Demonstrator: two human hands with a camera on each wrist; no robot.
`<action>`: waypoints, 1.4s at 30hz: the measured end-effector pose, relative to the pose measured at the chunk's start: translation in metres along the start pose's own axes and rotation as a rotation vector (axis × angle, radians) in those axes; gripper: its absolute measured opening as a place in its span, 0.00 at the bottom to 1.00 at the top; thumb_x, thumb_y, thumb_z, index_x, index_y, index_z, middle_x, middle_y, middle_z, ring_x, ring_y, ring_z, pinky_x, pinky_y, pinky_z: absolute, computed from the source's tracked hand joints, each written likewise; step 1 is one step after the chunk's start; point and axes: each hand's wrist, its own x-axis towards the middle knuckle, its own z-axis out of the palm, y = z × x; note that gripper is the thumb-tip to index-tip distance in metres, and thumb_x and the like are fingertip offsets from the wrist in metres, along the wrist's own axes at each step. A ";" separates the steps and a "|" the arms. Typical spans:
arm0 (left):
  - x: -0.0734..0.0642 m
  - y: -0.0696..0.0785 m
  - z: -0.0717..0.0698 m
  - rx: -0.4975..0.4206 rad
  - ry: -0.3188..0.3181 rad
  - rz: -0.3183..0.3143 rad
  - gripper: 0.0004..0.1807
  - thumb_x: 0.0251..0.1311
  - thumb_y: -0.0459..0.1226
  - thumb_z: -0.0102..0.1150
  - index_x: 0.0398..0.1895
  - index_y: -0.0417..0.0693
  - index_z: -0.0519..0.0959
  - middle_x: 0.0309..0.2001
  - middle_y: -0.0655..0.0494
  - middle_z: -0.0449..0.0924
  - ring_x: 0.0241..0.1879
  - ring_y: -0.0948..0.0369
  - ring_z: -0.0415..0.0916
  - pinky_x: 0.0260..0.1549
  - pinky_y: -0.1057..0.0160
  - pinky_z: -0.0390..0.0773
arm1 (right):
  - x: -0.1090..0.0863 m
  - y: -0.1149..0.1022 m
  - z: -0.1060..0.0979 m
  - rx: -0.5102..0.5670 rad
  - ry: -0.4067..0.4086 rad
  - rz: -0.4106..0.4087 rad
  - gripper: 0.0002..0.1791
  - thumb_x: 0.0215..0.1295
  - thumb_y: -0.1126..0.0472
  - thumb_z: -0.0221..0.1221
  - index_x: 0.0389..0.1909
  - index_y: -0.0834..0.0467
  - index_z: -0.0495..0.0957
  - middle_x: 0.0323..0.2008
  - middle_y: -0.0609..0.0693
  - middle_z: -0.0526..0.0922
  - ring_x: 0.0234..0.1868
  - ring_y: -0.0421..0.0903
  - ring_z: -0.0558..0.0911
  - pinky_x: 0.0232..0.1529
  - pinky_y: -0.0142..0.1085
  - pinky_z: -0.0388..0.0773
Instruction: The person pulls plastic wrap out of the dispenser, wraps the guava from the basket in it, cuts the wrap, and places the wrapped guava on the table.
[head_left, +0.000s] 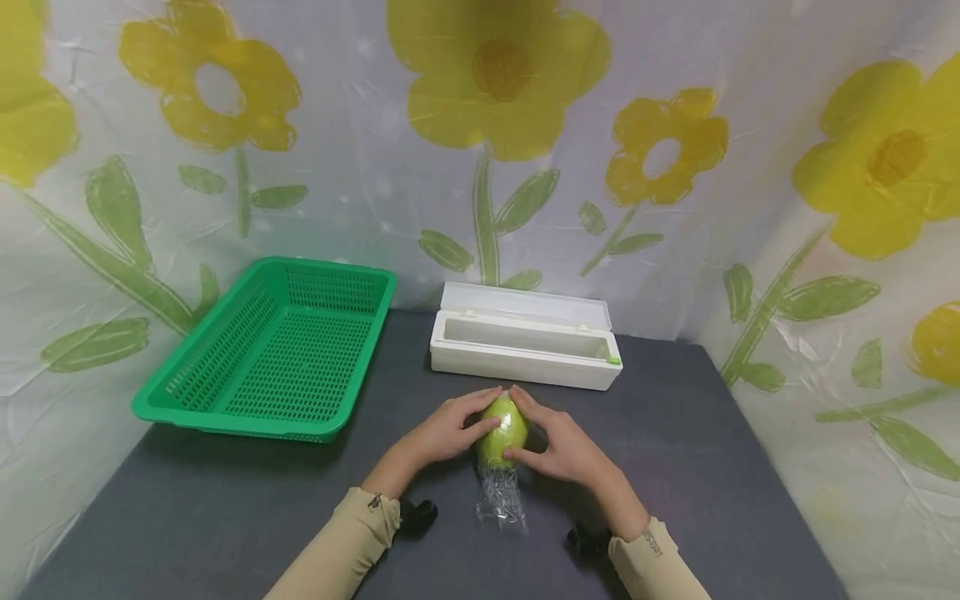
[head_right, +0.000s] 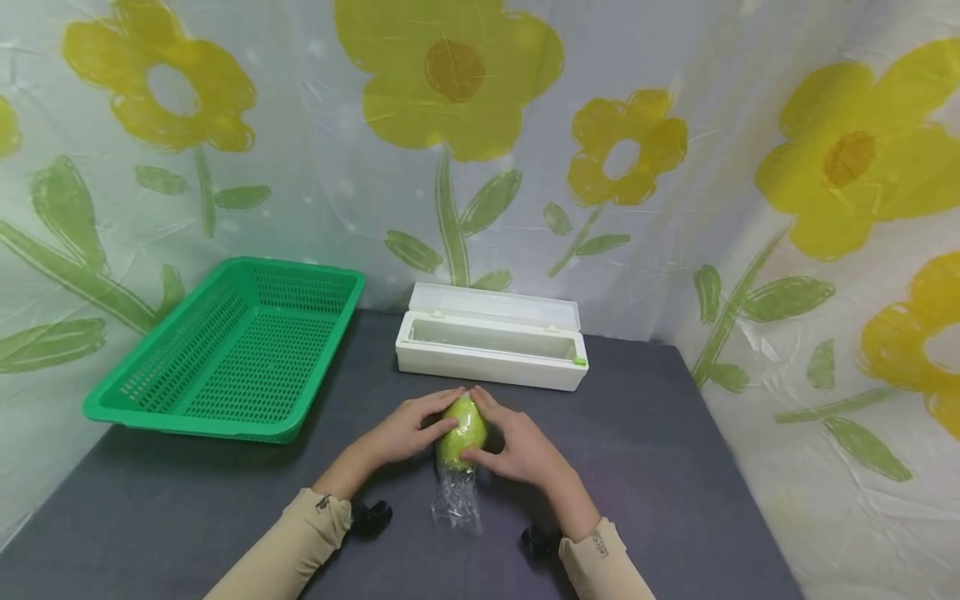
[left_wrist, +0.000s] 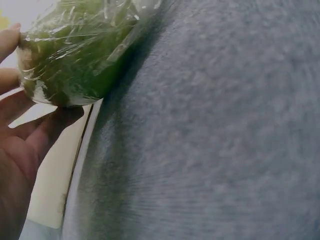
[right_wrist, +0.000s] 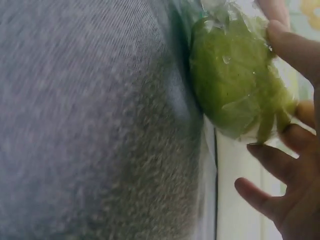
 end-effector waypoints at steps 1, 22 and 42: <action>0.000 0.000 0.000 0.000 -0.009 -0.006 0.34 0.82 0.47 0.53 0.82 0.41 0.61 0.80 0.43 0.63 0.79 0.46 0.62 0.75 0.44 0.66 | 0.000 0.000 0.000 -0.005 -0.009 0.006 0.56 0.63 0.44 0.76 0.83 0.61 0.57 0.81 0.60 0.61 0.74 0.58 0.74 0.68 0.56 0.76; 0.006 0.001 -0.001 -0.037 -0.082 -0.028 0.44 0.73 0.52 0.65 0.86 0.59 0.56 0.83 0.53 0.57 0.80 0.50 0.60 0.74 0.43 0.67 | 0.006 0.012 -0.005 0.107 -0.020 0.038 0.41 0.77 0.52 0.63 0.84 0.58 0.57 0.80 0.58 0.65 0.75 0.61 0.72 0.70 0.60 0.72; -0.005 0.008 0.005 -0.072 -0.079 -0.087 0.58 0.62 0.50 0.77 0.86 0.43 0.52 0.86 0.47 0.49 0.83 0.49 0.50 0.78 0.43 0.58 | 0.002 -0.013 -0.002 0.029 -0.025 0.223 0.45 0.77 0.46 0.63 0.78 0.73 0.59 0.68 0.69 0.77 0.59 0.60 0.85 0.56 0.53 0.82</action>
